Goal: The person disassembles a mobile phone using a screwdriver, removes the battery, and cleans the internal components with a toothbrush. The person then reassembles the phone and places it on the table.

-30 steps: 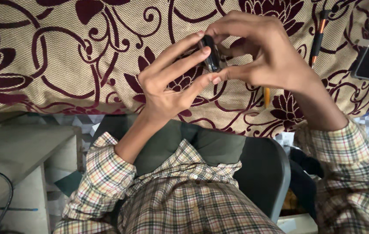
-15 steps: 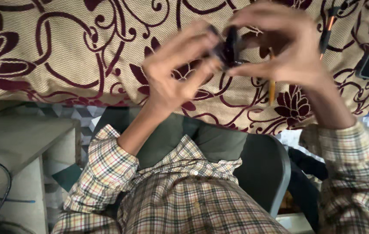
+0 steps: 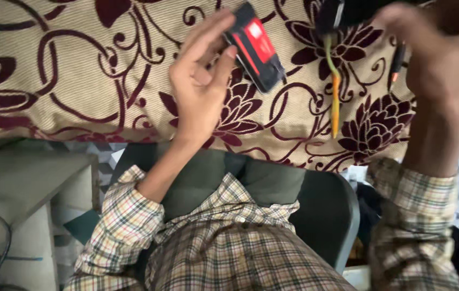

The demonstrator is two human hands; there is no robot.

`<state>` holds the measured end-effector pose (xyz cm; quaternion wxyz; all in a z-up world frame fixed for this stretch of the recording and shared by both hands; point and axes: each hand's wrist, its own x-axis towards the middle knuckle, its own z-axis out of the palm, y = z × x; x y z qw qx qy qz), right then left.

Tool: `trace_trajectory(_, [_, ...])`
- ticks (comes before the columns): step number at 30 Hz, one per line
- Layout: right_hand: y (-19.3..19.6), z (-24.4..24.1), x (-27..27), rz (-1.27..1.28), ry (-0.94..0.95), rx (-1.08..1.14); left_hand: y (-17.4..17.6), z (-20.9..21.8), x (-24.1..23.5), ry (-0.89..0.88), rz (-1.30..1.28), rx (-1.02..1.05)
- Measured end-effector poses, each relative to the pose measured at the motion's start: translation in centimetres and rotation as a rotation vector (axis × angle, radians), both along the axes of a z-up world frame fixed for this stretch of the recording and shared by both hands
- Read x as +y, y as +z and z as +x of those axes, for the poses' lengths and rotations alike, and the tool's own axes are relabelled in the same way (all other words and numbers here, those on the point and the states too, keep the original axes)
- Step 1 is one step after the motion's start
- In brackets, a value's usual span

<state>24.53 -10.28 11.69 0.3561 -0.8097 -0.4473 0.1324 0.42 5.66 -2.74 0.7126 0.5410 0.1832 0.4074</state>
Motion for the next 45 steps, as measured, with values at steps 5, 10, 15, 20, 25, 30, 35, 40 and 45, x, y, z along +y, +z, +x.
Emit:
trace_trajectory(5, [-4.1,0.1,-1.9,0.534,-0.348,0.182,0.5,-0.7,-0.5,0.037,0.087,0.065])
trace_trajectory(10, [-7.1,-3.0,-3.4,0.177,-0.308,-0.51,2.4,-0.2,-1.1,0.081,0.386,0.366])
trace_trajectory(15, [-6.6,-9.0,-5.0,0.078,-0.422,-0.328,3.6,0.0,-0.6,-0.006,0.736,0.432])
trace_trajectory(20, [-7.3,-12.8,-5.9,-0.025,-0.388,-0.29,3.8,-0.4,-0.8,-0.061,0.796,0.509])
trace_trajectory(25, [-6.8,-12.0,-4.9,0.031,-0.397,-0.179,3.7,-0.7,-0.6,-0.067,0.718,0.435])
trace_trajectory(30, [-7.0,-11.4,-4.2,0.023,-0.413,-0.192,3.2,-0.7,-0.6,-0.042,0.727,0.396])
trace_trajectory(35, [-6.7,-12.3,-3.8,-0.009,-0.373,-0.305,3.6,-0.8,-0.5,-0.052,0.722,0.384])
trace_trajectory(40, [-5.5,-15.7,-1.4,0.208,-0.376,-0.196,4.0,-1.0,-0.4,-0.079,0.693,0.352])
trace_trajectory(45, [-7.0,-16.0,3.1,0.182,-0.186,-0.18,4.3,-1.0,-0.8,-0.07,0.727,0.357])
